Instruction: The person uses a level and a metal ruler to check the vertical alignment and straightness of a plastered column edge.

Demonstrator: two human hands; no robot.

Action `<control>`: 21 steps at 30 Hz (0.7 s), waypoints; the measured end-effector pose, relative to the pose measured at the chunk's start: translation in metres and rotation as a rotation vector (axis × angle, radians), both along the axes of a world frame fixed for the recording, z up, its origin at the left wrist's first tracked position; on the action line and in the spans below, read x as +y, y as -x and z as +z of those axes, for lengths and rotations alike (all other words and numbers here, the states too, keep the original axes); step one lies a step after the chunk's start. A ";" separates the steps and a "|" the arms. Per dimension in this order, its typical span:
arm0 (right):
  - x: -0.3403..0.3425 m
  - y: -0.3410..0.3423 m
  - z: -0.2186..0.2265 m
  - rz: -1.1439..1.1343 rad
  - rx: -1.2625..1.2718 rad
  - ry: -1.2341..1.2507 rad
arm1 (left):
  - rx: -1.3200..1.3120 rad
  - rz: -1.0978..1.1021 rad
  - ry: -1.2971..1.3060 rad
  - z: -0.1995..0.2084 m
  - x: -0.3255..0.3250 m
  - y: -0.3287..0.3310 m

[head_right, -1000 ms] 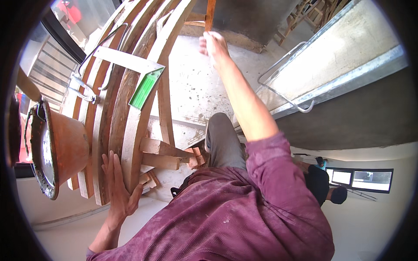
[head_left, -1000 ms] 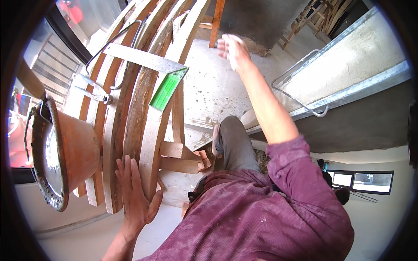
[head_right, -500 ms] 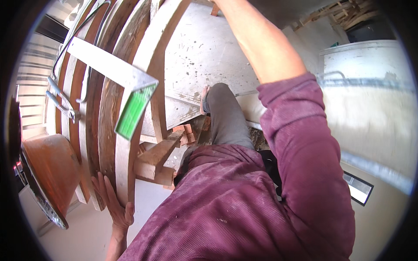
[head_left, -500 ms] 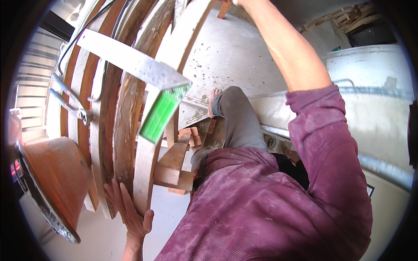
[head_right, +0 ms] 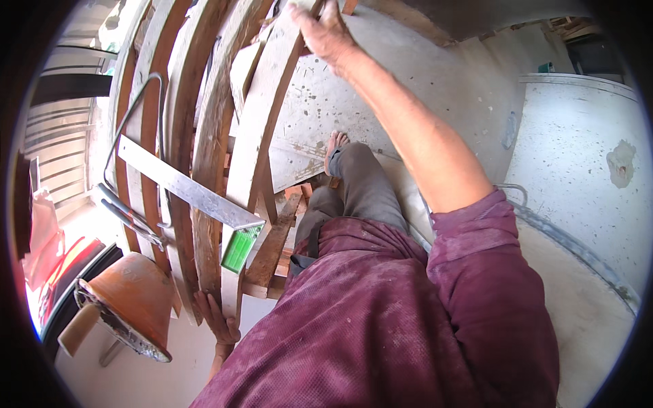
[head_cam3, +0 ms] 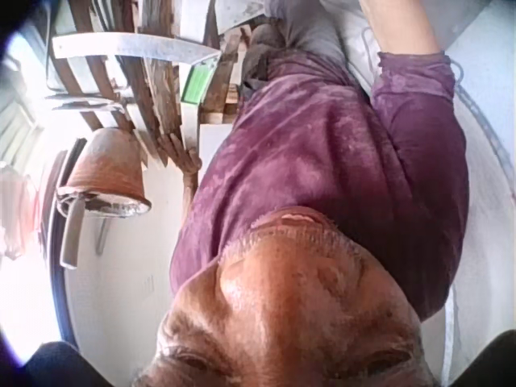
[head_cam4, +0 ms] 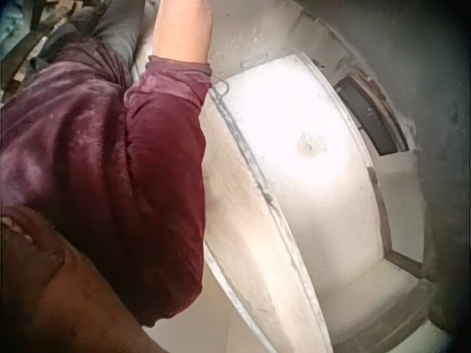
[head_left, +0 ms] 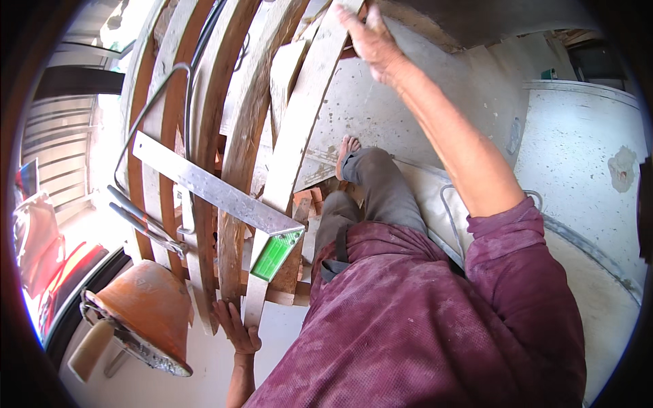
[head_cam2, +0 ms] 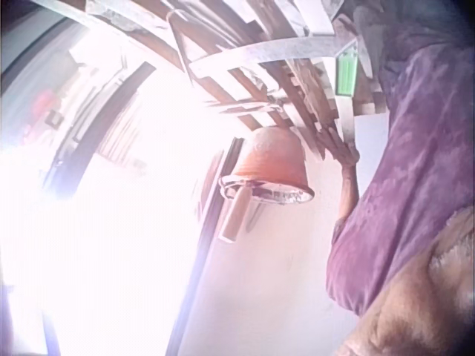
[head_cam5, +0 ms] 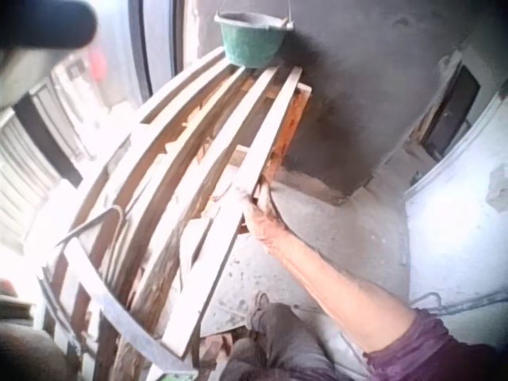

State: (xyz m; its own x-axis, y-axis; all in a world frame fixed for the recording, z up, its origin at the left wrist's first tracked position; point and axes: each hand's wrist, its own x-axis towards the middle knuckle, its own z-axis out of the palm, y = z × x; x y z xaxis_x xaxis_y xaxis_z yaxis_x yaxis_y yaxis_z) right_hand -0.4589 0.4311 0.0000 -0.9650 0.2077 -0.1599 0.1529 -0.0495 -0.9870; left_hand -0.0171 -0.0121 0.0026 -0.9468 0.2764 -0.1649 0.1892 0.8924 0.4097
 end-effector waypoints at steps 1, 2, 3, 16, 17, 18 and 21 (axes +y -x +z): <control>0.024 0.006 -0.020 0.121 0.060 -0.223 | 0.003 -0.005 0.005 0.000 0.002 0.003; 0.027 0.006 -0.022 0.176 0.040 -0.266 | -0.007 -0.006 0.012 -0.001 0.001 0.003; 0.023 0.002 -0.011 0.183 0.010 -0.205 | -0.018 -0.003 0.020 0.001 0.002 0.002; 0.026 0.010 0.024 0.326 -0.206 -0.333 | -0.521 0.076 0.288 0.018 0.009 0.028; 0.024 0.010 0.024 0.308 -0.220 -0.351 | -0.584 0.054 0.336 0.023 0.012 0.031; 0.023 0.010 0.025 0.286 -0.234 -0.367 | -0.621 0.025 0.377 0.028 0.013 0.035; 0.029 0.010 0.015 0.295 -0.283 -0.285 | -0.699 -0.033 0.459 0.035 0.012 0.041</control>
State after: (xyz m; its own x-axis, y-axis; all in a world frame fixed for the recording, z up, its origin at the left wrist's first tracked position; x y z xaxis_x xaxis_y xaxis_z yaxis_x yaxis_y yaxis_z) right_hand -0.4690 0.4604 0.0151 -0.9161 0.0057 -0.4010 0.3838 0.3025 -0.8725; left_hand -0.0580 -0.0003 0.0377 -0.5773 0.0645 -0.8140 0.0551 0.9977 0.0400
